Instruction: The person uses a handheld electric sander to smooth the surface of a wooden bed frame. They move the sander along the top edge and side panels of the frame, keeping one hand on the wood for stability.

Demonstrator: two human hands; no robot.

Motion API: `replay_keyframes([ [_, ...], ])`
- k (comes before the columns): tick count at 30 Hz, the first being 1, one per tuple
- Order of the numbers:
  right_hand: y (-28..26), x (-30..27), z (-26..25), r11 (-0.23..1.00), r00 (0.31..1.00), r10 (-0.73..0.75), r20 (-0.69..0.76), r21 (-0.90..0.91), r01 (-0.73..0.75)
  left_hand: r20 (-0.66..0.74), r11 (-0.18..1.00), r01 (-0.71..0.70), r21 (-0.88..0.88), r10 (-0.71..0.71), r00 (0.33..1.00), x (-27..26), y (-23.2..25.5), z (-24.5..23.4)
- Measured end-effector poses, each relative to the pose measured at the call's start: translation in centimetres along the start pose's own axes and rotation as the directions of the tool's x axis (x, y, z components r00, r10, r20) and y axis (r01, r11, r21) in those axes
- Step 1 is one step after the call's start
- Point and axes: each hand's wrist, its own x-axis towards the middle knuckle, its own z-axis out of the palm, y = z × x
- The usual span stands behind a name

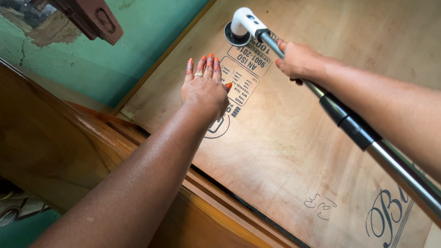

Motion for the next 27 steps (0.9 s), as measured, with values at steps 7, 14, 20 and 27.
replay_keyframes([
  [7, -1.8, 1.5, -1.3, 0.998, 0.998, -0.064, 0.011, 0.011, 0.063, 0.015, 1.0, 0.009, -0.008, -0.008, 1.0, -0.1, 0.3, -0.5],
  [14, -4.7, 1.8, -1.0, 0.998, 0.998, -0.058, 0.0, -0.031, 0.058, 0.018, 1.0, 0.02, 0.003, -0.02, 1.0, 0.0, 0.6, -0.6],
  [20, -6.5, 1.8, -0.9, 0.997, 0.999, -0.054, -0.004, -0.051, 0.054, 0.021, 1.0, 0.024, 0.005, -0.024, 0.999, 0.1, 0.8, -0.5],
  [27, -7.8, 1.5, -1.1, 0.99, 0.991, -0.132, 0.018, -0.046, 0.132, 0.022, 1.0, 0.024, 0.016, -0.024, 0.999, 0.6, 1.1, -0.3],
])
